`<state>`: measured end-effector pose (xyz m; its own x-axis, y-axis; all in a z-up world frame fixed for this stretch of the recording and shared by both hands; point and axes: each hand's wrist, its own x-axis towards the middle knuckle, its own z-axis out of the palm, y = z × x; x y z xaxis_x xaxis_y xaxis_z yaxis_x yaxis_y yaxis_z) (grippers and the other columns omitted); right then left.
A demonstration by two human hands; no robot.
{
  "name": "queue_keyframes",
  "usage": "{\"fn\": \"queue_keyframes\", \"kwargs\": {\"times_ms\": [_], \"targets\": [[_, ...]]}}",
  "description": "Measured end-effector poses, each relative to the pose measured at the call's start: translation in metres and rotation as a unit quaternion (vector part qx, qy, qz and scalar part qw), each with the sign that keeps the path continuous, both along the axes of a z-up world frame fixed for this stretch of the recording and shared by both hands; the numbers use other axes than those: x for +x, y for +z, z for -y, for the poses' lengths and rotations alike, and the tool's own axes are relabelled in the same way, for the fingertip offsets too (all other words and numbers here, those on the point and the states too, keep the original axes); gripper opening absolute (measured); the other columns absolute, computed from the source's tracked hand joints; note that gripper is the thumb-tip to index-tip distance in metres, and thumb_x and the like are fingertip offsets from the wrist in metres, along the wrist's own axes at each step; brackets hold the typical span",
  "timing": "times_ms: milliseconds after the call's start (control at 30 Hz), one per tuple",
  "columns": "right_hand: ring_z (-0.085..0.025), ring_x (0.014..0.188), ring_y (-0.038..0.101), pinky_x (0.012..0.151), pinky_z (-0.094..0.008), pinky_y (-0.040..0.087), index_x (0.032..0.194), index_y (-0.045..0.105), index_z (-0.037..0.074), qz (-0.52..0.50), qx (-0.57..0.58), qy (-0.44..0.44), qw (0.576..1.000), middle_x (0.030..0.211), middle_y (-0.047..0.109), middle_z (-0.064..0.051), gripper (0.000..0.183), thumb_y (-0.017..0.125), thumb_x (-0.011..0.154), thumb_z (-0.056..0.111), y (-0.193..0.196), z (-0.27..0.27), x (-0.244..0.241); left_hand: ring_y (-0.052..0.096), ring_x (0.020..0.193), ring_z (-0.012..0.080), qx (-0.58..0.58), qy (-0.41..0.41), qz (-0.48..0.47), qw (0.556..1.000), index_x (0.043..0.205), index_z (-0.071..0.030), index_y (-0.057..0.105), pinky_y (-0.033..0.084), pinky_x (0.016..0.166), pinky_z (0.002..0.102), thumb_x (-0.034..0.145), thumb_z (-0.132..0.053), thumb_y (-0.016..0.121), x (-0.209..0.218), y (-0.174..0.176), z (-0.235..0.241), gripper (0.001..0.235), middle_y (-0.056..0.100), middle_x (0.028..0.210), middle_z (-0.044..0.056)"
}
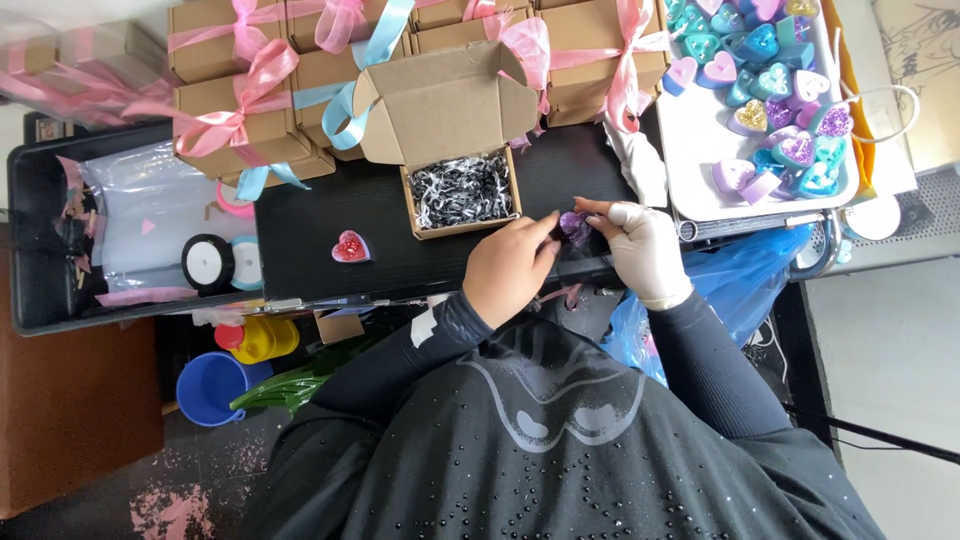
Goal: Packaging and decorating small boxes with ribbons and decorative fillers.
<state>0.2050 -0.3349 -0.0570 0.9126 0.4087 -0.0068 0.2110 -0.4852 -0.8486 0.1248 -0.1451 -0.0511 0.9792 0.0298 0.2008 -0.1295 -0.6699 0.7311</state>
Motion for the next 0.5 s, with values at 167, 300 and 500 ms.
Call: {"fn": "queue_keyframes", "kwargs": {"times_ms": [167, 300, 500], "targets": [[-0.007, 0.098, 0.067, 0.091, -0.022, 0.053, 0.121, 0.075, 0.003, 0.038, 0.096, 0.000, 0.995, 0.110, 0.077, -0.004, 0.025, 0.063, 0.100, -0.002, -0.008, -0.002, -0.002, 0.070, 0.083, 0.0298, -0.028, 0.016, -0.011, 0.999, 0.117, -0.006, 0.071, 0.054, 0.070, 0.039, 0.090, -0.024, 0.072, 0.003, 0.003, 0.005, 0.032, 0.070, 0.093, 0.010], [-0.004, 0.093, 0.062, 0.084, -0.020, 0.052, 0.121, 0.074, 0.003, -0.038, 0.144, -0.038, 0.988, 0.112, 0.075, -0.001, 0.024, 0.061, 0.102, 0.000, -0.012, -0.002, -0.004, 0.070, 0.083, 0.0299, -0.034, 0.034, 0.015, 0.999, 0.106, -0.009, 0.073, 0.054, 0.070, 0.039, 0.092, -0.024, 0.072, 0.001, 0.001, 0.008, 0.021, 0.070, 0.092, 0.009], [-0.002, 0.079, 0.051, 0.073, -0.019, 0.047, 0.118, 0.076, 0.004, -0.104, 0.148, -0.052, 0.982, 0.103, 0.071, 0.004, 0.021, 0.060, 0.104, 0.002, -0.013, 0.004, -0.001, 0.069, 0.076, 0.0312, -0.046, 0.036, 0.064, 0.996, 0.100, -0.009, 0.068, 0.052, 0.064, 0.041, 0.100, -0.021, 0.065, -0.004, 0.017, 0.004, 0.012, 0.068, 0.091, 0.010]]}}
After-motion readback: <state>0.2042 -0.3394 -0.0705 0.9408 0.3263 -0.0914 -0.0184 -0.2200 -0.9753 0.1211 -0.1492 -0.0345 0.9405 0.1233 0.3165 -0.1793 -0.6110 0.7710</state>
